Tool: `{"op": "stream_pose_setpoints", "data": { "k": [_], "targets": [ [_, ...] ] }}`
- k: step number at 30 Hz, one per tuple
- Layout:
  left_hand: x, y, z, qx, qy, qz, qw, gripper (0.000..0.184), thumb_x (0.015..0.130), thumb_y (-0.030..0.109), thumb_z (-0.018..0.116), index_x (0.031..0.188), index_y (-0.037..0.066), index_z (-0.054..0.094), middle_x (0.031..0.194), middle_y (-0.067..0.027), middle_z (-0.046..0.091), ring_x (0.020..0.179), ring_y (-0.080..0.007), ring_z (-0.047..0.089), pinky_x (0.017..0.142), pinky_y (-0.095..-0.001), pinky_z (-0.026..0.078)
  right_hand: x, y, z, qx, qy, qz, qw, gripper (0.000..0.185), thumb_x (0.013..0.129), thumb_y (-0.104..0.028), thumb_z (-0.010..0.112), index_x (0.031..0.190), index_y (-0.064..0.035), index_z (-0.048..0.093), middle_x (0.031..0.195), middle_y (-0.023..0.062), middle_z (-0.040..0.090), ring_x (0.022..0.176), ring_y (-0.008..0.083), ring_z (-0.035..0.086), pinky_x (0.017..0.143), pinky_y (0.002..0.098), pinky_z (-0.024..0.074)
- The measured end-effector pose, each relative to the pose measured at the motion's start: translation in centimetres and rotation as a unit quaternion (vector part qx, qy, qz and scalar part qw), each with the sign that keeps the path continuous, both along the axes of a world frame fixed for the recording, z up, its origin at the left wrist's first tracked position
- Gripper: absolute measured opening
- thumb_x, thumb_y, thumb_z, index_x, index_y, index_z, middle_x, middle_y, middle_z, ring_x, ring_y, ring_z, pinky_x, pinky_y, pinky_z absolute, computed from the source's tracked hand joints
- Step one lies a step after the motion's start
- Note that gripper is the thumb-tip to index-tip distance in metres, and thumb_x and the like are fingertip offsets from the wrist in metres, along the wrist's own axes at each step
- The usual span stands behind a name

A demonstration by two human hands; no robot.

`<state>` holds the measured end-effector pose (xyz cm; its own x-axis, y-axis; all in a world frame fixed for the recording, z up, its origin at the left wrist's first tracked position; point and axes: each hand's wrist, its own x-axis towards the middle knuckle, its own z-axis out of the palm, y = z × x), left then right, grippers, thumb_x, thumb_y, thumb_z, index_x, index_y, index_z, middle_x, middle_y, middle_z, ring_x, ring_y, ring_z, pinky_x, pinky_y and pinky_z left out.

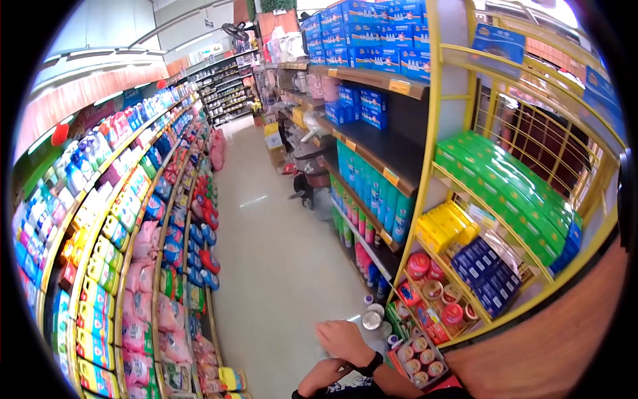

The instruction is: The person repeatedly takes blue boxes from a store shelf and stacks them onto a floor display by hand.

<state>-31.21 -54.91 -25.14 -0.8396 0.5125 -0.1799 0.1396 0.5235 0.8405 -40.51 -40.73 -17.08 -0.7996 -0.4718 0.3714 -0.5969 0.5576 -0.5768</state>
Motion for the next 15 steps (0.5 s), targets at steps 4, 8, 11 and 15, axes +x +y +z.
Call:
{"op": "stream_pose_setpoints", "data": {
  "k": [4, 8, 11, 15],
  "targets": [
    [-10.1, -4.0, 1.0, -0.01, -0.006, -0.014, 1.0, 0.036, 0.108, 0.037, 0.063, 0.13, 0.011, 0.075, 0.115, -0.0161, 0.079, 0.103, -0.0376, 0.076, 0.091, -0.0443, 0.059, -9.6, -0.9, 0.4, 0.006, 0.018, -0.053, 0.998, 0.015, 0.1, -0.02, 0.062, 0.091, -0.0077, 0.065, 0.08, 0.0144, 0.068, 0.076, 0.0401, 0.069, 0.066, 0.0542, 0.0531],
    [-19.7, -10.6, 1.9, -0.03, 0.05, 0.025, 0.998, 0.037, 0.108, 0.035, 0.063, 0.131, 0.008, 0.075, 0.121, -0.0156, 0.079, 0.108, -0.0337, 0.076, 0.094, -0.0412, 0.059, -19.6, -1.0, 1.0, 0.133, 0.02, -0.139, 0.981, 0.015, 0.1, -0.022, 0.063, 0.096, -0.0102, 0.072, 0.087, 0.0151, 0.073, 0.081, 0.0388, 0.072, 0.069, 0.052, 0.0557],
    [-27.5, -13.4, 5.4, 0.012, 0.063, 0.072, 0.995, 0.033, 0.107, 0.028, 0.066, 0.131, 0.007, 0.074, 0.122, -0.0143, 0.08, 0.109, -0.0322, 0.077, 0.095, -0.0408, 0.059, -25.4, -0.6, 5.1, 0.042, 0.04, -0.194, 0.979, 0.013, 0.098, -0.021, 0.068, 0.1, -0.0103, 0.075, 0.091, 0.0145, 0.075, 0.084, 0.0376, 0.074, 0.071, 0.0494, 0.057],
    [-37.7, -15.0, 8.3, 0.035, 0.112, 0.083, 0.99, 0.032, 0.106, 0.02, 0.067, 0.134, 0.006, 0.073, 0.121, -0.0139, 0.08, 0.108, -0.0312, 0.077, 0.095, -0.0396, 0.059, -31.9, 0.1, 9.3, 0.017, 0.084, -0.284, 0.955, 0.013, 0.099, -0.02, 0.067, 0.095, -0.008, 0.071, 0.086, 0.0159, 0.073, 0.081, 0.0399, 0.072, 0.07, 0.0524, 0.0559]
  ]
}}
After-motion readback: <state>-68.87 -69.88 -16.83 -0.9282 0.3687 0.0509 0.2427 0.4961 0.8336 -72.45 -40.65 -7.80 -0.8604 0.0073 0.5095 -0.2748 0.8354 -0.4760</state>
